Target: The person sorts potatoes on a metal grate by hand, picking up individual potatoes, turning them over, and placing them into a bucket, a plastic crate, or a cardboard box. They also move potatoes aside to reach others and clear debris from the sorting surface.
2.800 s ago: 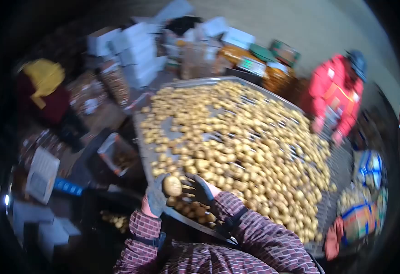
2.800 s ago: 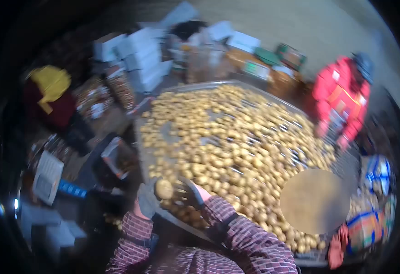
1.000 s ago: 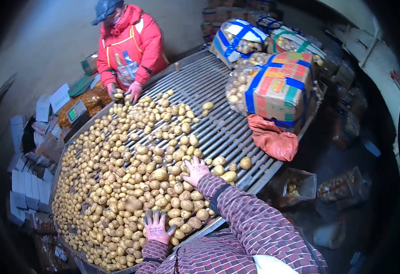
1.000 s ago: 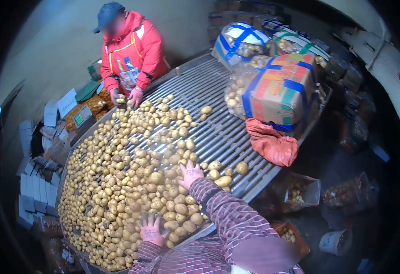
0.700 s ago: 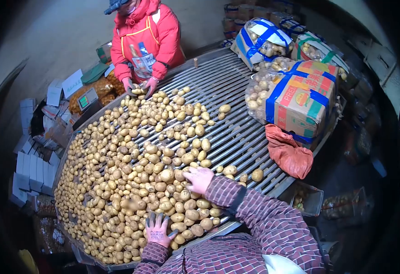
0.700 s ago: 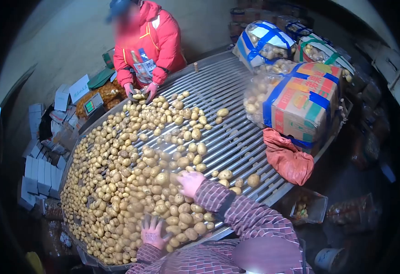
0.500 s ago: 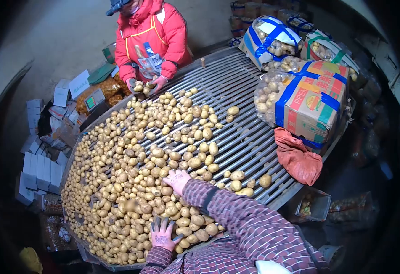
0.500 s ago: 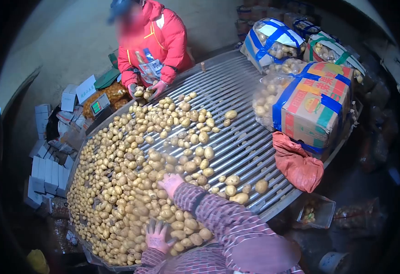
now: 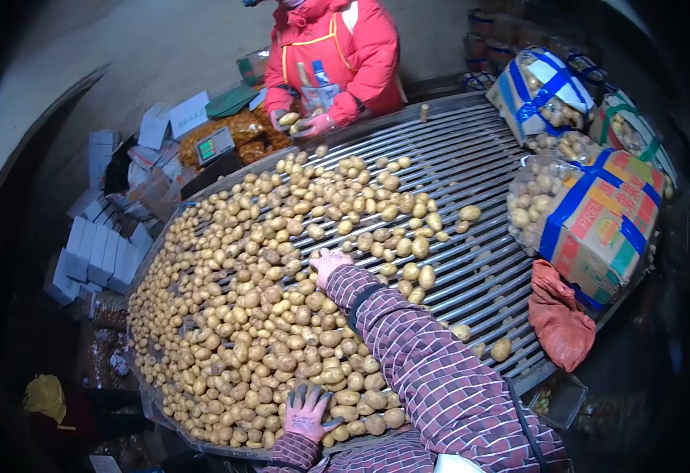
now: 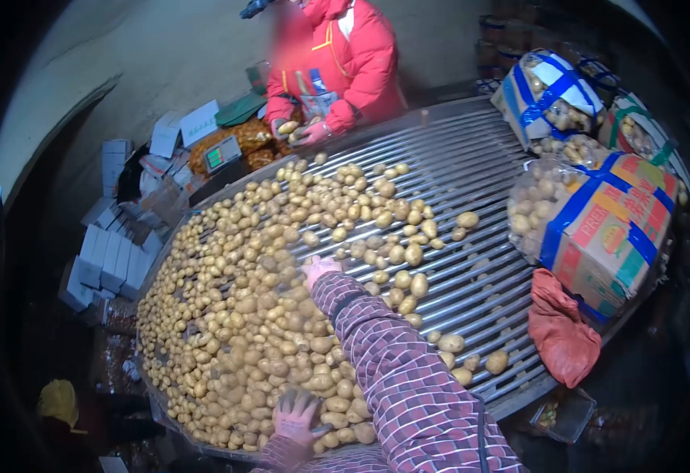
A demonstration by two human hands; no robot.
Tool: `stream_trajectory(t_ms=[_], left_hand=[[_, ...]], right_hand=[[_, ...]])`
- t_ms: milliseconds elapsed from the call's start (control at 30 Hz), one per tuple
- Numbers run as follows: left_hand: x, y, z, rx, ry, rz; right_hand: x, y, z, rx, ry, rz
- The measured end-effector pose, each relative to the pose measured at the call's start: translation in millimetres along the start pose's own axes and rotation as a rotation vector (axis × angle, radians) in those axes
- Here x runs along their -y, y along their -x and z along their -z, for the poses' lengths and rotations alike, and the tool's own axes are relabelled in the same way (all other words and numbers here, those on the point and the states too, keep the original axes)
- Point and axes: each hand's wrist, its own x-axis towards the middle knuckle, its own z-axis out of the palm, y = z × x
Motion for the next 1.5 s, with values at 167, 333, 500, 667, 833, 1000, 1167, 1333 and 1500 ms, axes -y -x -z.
stream_trajectory(t_ms=[167,333,500,667,833,1000,1167,1333,1500], left_hand=[[1,1,-2,-0.035,0.005,0.004],[2,2,-5,-0.098,-0.004,-0.015],[3,2,-9,-0.115,0.035,-0.054],[-1,3,-9,-0.073,0.044,-0.064],[-2,5,-8,-0.071,0.061,-0.077],[-10,-4,3,-0.131,0.127,-0.099],[-75,-40,4,0.013,0.077,-0.592],[-107,-90,24,0.067,0.020,-0.733],[-109,-165,23,0.028,0.089,-0.645]], right_hand=[[7,23,14,0.116,-0.026,0.175],[-69,54,9,0.087,-0.572,0.315],[-124,169,27,0.036,-0.811,0.156],[-162,290,58,-0.288,-0.988,0.007],[-228,405,24,-0.570,-0.498,-0.448],[-202,431,9,-0.426,-0.220,-0.734],[-169,395,-3,-0.057,0.059,-0.852],[-161,392,-23,-0.202,-0.072,-0.624],[-140,370,-25,-0.145,-0.095,-0.569]])
